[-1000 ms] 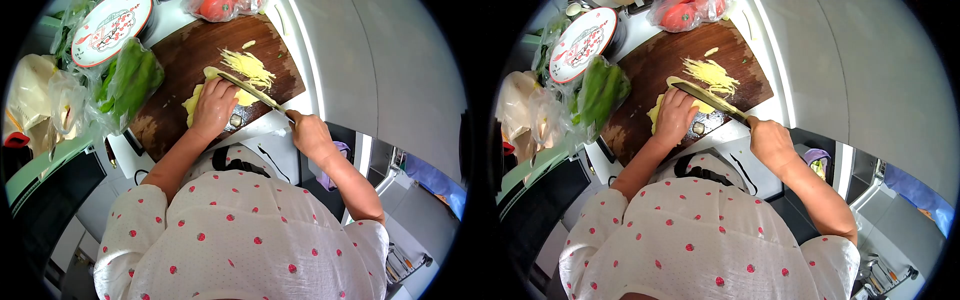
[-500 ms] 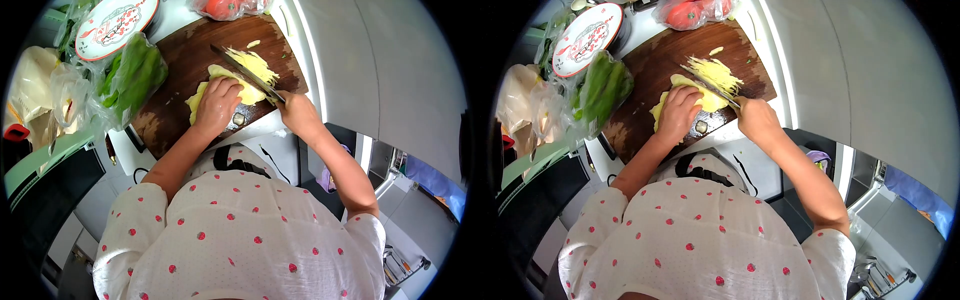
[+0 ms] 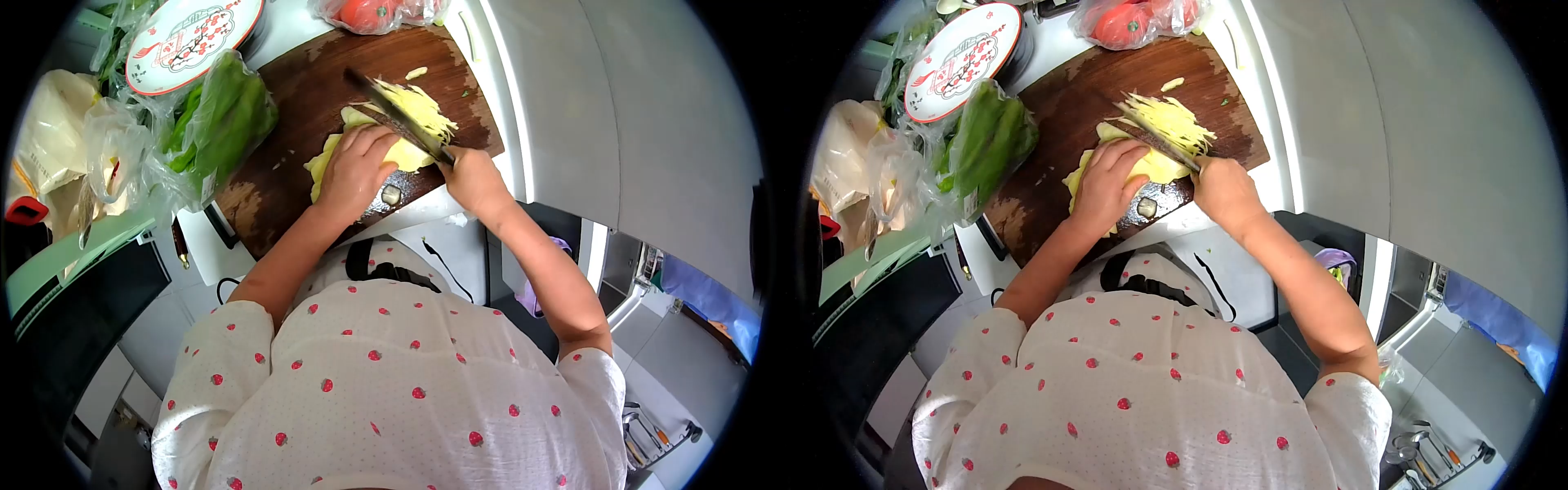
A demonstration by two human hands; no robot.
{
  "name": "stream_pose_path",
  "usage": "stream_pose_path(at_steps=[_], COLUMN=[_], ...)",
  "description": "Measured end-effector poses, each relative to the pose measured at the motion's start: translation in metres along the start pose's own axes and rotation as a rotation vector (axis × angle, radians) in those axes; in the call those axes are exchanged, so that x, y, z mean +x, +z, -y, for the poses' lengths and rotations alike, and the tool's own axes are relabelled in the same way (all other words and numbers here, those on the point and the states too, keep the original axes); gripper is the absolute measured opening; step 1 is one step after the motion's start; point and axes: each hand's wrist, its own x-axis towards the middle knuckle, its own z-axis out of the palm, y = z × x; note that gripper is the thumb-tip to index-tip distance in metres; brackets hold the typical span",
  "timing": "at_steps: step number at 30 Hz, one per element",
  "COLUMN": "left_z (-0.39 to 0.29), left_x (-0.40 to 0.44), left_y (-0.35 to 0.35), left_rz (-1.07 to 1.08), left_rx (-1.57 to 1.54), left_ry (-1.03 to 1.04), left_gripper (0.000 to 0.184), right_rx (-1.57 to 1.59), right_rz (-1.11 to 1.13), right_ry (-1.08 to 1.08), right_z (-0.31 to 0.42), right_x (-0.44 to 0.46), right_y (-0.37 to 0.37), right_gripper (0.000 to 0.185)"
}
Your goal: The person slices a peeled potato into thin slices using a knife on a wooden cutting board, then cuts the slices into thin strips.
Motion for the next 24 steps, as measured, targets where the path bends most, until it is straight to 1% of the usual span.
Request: stream_pose_path(at_steps=[3, 4, 7, 8, 11, 14, 17, 19, 21, 23, 24], left_z=[-0.003, -0.001, 0.002, 0.003, 0.003, 0.001, 0.003, 0.003, 0.004, 0.005, 0.006], left_x=[-0.003, -0.005, -0.008, -0.007, -0.006, -0.005, -0.003, -0.005, -0.005, -0.008, -0.005], left_y=[-0.008, -0.009, -0.006, -0.005, -0.004, -0.003, -0.002, 0.000, 0.000, -0.002, -0.001], left_rz=[-0.077, -0.067, -0.027, -0.020, -0.043, -0.049, -0.045, -0.037, -0.045, -0.018, -0.016], left_rx=[0.099, 0.094, 0.074, 0.075, 0.118, 0.144, 0.141, 0.132, 0.140, 0.098, 0.076], left_ry=[0.010, 0.006, -0.003, -0.005, 0.014, 0.013, 0.009, 0.010, 0.001, -0.010, -0.007], left_gripper=[0.037, 0.036, 0.035, 0.034, 0.035, 0.035, 0.035, 0.035, 0.035, 0.031, 0.028], right_rx=[0.068, 0.074, -0.014, -0.073, -0.124, -0.190, -0.256, -0.200, -0.124, -0.006, -0.001], right_rz=[-0.030, -0.031, 0.001, 0.057, 0.089, 0.132, 0.176, 0.109, 0.039, -0.020, -0.003], right_ry=[0.010, -0.014, -0.040, -0.014, -0.010, 0.030, 0.003, -0.007, -0.046, -0.060, -0.046], right_z=[-0.001, -0.003, -0.001, -0.002, -0.004, 0.001, -0.003, 0.006, 0.008, 0.002, -0.002], right_x=[-0.004, -0.011, -0.036, -0.042, -0.053, -0.051, -0.034, -0.014, 0.001, -0.004, 0.000], right_y=[-0.008, -0.011, -0.028, -0.031, -0.036, -0.038, -0.025, -0.004, 0.000, 0.002, 0.000], right_gripper=[0.016, 0.018, 0.022, 0.025, 0.023, 0.027, 0.025, 0.023, 0.021, 0.019, 0.019])
